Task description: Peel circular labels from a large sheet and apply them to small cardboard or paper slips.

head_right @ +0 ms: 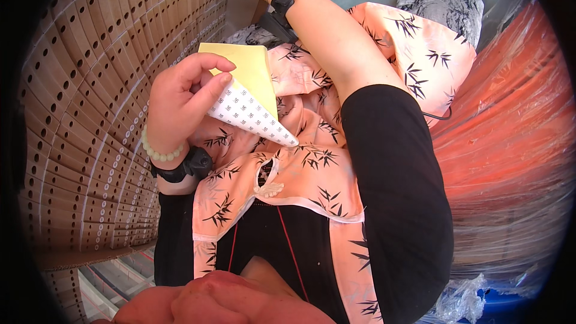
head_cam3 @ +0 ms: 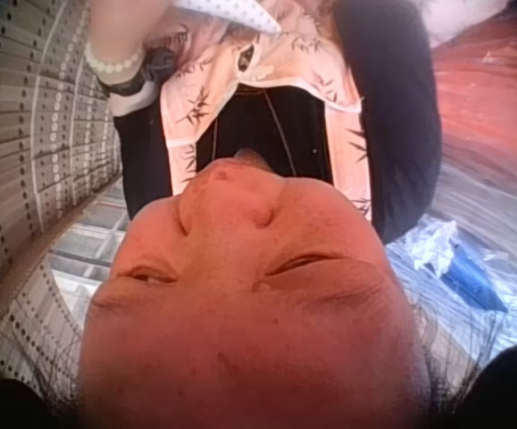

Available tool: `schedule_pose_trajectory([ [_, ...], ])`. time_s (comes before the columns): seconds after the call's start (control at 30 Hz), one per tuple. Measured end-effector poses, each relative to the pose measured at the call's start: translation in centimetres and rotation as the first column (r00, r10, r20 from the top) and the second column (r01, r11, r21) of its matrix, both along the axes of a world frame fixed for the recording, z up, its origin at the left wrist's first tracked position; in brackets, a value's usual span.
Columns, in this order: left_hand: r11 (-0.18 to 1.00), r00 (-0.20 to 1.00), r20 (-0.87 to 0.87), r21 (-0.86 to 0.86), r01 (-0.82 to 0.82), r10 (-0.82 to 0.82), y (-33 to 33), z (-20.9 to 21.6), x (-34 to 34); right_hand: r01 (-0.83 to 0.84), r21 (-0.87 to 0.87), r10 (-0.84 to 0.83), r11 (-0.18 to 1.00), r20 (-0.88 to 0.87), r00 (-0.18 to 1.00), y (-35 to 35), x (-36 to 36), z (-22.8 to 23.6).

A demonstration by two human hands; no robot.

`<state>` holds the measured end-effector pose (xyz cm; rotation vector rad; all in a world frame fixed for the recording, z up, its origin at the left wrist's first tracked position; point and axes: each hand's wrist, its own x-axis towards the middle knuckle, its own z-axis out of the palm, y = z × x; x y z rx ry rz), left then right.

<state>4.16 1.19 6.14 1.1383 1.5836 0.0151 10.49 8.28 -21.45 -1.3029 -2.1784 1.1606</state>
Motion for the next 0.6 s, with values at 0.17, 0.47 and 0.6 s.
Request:
schedule_pose_trajectory([
  [0.17, 0.999, 1.0, -0.001, -0.03, -0.024, 0.024, 0.0, -0.1, -0.1, -0.14, 0.047, 0.141, 0.989, -0.028, 0.99, -0.8, 0.2, 0.7],
  [0.47, 0.979, 0.98, 0.046, -0.079, -0.19, 0.194, 0.1, -0.9, 0.4, -0.096, 0.031, 0.097, 0.995, -0.022, 0.995, 0.6, 0.8, 0.1],
  [0.6, 0.911, 0.909, 0.122, 0.061, -0.408, 0.399, 0.6, -0.7, 0.6, -0.058, -0.085, 0.05, 0.995, -0.094, 0.994, 2.7, 2.8, 1.8],
])
